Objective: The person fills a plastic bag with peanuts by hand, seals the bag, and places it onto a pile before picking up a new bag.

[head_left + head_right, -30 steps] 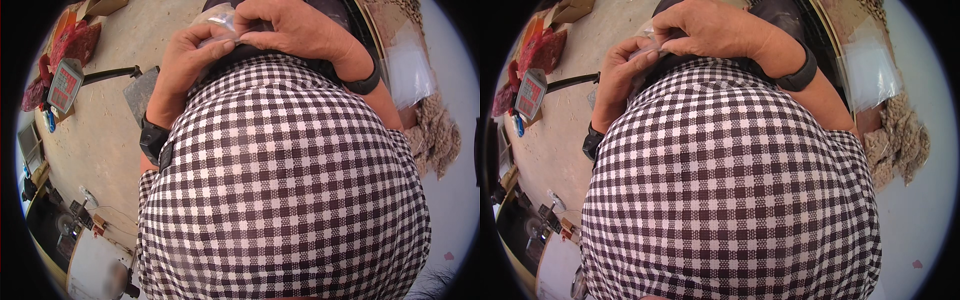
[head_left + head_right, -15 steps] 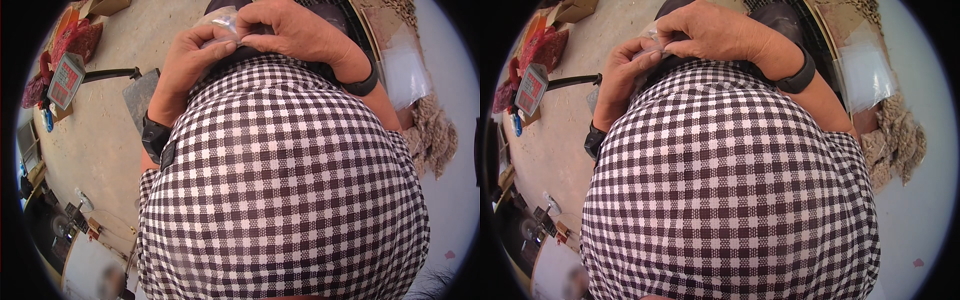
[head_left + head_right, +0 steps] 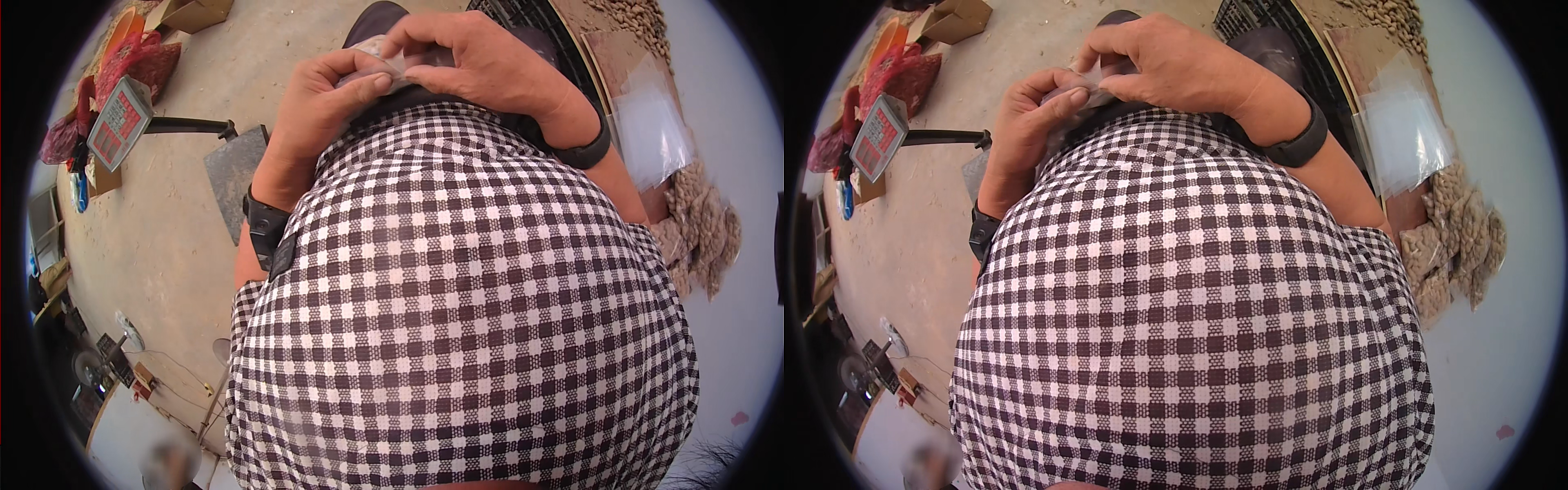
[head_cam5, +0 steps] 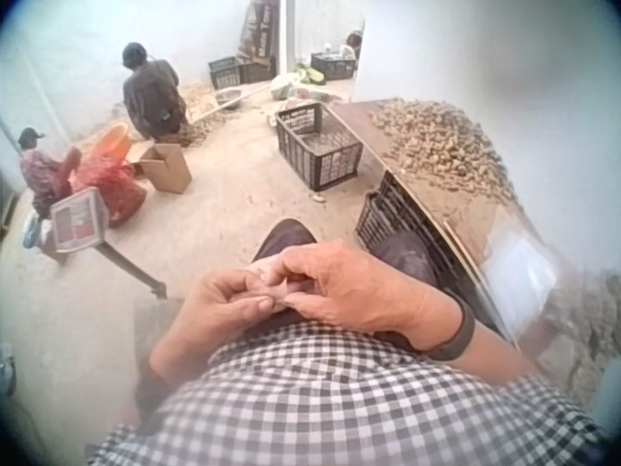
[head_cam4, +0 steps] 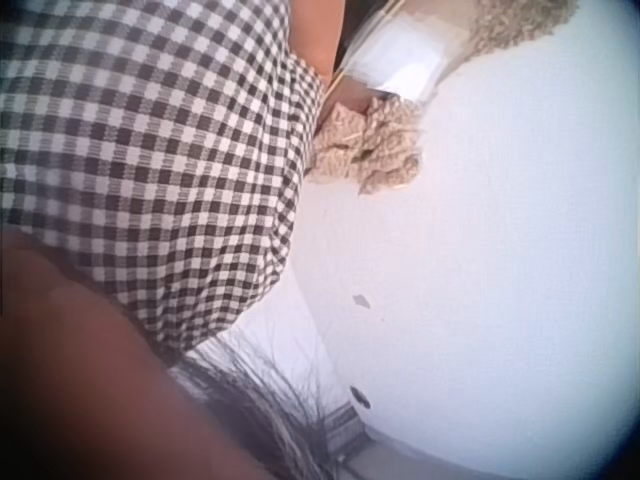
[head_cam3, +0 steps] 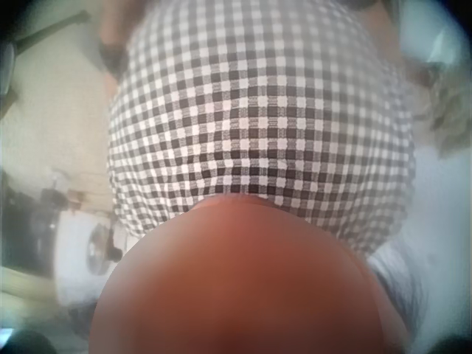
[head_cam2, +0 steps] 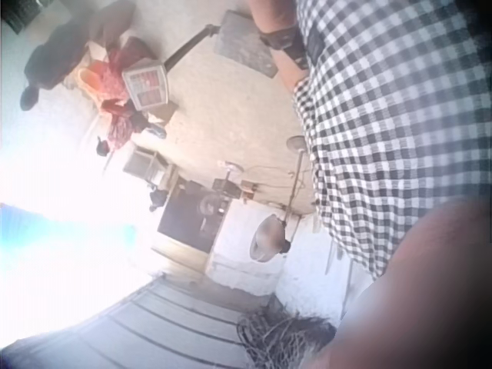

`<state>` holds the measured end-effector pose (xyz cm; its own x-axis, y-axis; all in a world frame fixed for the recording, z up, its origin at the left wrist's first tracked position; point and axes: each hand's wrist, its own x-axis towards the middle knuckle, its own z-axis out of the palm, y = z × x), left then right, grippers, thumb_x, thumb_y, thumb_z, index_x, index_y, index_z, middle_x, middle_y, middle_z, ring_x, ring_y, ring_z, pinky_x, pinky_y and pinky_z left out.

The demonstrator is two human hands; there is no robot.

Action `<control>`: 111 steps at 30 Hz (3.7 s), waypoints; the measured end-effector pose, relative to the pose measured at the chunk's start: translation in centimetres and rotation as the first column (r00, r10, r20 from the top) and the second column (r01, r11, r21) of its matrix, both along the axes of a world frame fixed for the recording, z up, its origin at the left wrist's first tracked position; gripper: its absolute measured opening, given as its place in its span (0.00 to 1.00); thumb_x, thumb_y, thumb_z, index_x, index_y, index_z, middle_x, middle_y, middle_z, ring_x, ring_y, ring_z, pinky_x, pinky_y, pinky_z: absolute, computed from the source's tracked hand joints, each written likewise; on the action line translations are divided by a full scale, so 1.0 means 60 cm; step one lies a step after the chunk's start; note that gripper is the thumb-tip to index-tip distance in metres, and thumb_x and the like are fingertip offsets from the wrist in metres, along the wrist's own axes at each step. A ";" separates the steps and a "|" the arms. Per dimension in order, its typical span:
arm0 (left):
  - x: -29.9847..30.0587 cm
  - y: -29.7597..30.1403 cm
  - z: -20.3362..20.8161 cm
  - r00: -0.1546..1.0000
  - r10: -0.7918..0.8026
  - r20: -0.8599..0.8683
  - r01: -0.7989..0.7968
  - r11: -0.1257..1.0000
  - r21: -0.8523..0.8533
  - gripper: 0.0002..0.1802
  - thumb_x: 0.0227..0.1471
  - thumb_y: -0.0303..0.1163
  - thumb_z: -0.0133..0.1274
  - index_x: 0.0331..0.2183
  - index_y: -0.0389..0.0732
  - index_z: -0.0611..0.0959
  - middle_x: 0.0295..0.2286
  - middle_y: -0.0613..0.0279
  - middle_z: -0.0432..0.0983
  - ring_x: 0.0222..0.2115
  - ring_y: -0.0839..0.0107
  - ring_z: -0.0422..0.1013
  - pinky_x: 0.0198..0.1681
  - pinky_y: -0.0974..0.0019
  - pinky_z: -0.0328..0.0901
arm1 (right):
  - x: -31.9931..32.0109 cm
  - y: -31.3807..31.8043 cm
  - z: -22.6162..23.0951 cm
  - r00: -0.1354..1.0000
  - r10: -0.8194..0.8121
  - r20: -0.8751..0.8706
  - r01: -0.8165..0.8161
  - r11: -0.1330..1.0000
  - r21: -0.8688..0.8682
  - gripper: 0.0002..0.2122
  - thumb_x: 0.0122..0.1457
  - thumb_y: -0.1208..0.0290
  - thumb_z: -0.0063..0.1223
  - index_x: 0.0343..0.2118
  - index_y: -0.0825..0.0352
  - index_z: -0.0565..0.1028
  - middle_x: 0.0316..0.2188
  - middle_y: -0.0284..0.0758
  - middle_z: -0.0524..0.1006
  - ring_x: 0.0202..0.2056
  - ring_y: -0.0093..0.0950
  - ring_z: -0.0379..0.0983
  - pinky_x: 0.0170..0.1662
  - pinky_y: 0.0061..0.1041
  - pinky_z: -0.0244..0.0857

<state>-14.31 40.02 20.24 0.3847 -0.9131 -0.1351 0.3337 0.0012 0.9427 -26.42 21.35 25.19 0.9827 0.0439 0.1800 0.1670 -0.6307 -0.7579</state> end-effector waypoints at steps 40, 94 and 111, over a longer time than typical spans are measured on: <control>-0.002 -0.028 0.019 0.976 0.052 0.214 -0.018 0.987 -0.157 0.06 0.49 0.28 0.61 0.29 0.36 0.82 0.26 0.69 0.74 0.26 0.82 0.67 0.30 0.78 0.60 | -0.025 -0.068 -0.001 0.989 0.139 0.052 -0.148 0.890 0.432 0.06 0.54 0.74 0.60 0.25 0.69 0.74 0.21 0.27 0.69 0.25 0.17 0.63 0.30 0.18 0.58; 0.024 0.067 0.014 0.776 0.313 0.548 -0.185 0.943 -0.276 0.14 0.37 0.24 0.66 0.17 0.34 0.75 0.17 0.68 0.62 0.20 0.76 0.57 0.24 0.71 0.49 | -0.033 -0.067 0.011 0.947 0.288 0.142 -0.318 0.902 0.291 0.18 0.54 0.71 0.57 0.14 0.67 0.60 0.15 0.30 0.54 0.18 0.24 0.53 0.22 0.27 0.46; 0.009 0.066 -0.014 0.940 0.340 0.027 -0.312 0.890 -0.334 0.10 0.48 0.31 0.60 0.24 0.36 0.78 0.23 0.66 0.64 0.25 0.75 0.58 0.29 0.71 0.51 | -0.035 -0.064 0.007 0.948 0.267 0.171 -0.315 0.860 0.401 0.21 0.61 0.62 0.50 0.14 0.66 0.60 0.15 0.30 0.54 0.17 0.24 0.51 0.22 0.27 0.45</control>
